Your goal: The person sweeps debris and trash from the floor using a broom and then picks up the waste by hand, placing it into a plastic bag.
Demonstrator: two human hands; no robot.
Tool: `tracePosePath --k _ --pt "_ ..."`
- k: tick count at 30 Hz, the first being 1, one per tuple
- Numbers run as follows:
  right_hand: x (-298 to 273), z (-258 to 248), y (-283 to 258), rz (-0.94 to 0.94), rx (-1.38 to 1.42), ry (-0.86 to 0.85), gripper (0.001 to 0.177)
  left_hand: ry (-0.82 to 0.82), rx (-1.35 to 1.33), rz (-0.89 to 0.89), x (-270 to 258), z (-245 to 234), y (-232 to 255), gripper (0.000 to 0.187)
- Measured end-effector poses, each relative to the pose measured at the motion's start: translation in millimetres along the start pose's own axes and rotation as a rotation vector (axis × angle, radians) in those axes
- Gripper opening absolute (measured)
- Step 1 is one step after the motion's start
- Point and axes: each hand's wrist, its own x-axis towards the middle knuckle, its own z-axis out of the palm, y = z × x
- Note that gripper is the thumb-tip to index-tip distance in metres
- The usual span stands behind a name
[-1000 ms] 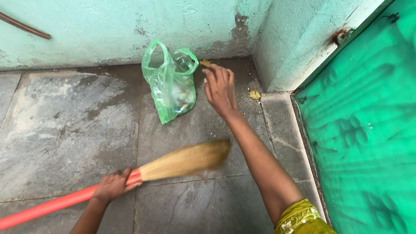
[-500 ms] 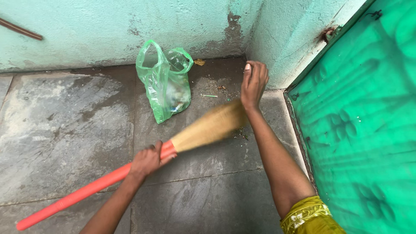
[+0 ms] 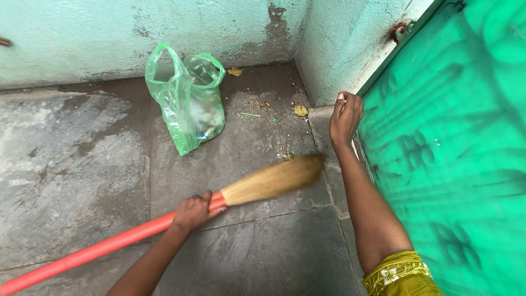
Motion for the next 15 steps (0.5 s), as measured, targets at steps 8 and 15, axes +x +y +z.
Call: tracePosePath --k 8,15 --pt "-0.6 5.6 -11.5 -0.079 -0.115 -0.168 0.029 0.160 -0.134 -0.183 4.7 -65.4 18.7 0.079" --pt "4.1 -4.9 -39.4 -0.170 -0.053 -0.081 0.037 -0.017 -0.288 -0.052 -7.9 -77.4 74.8 0.079"
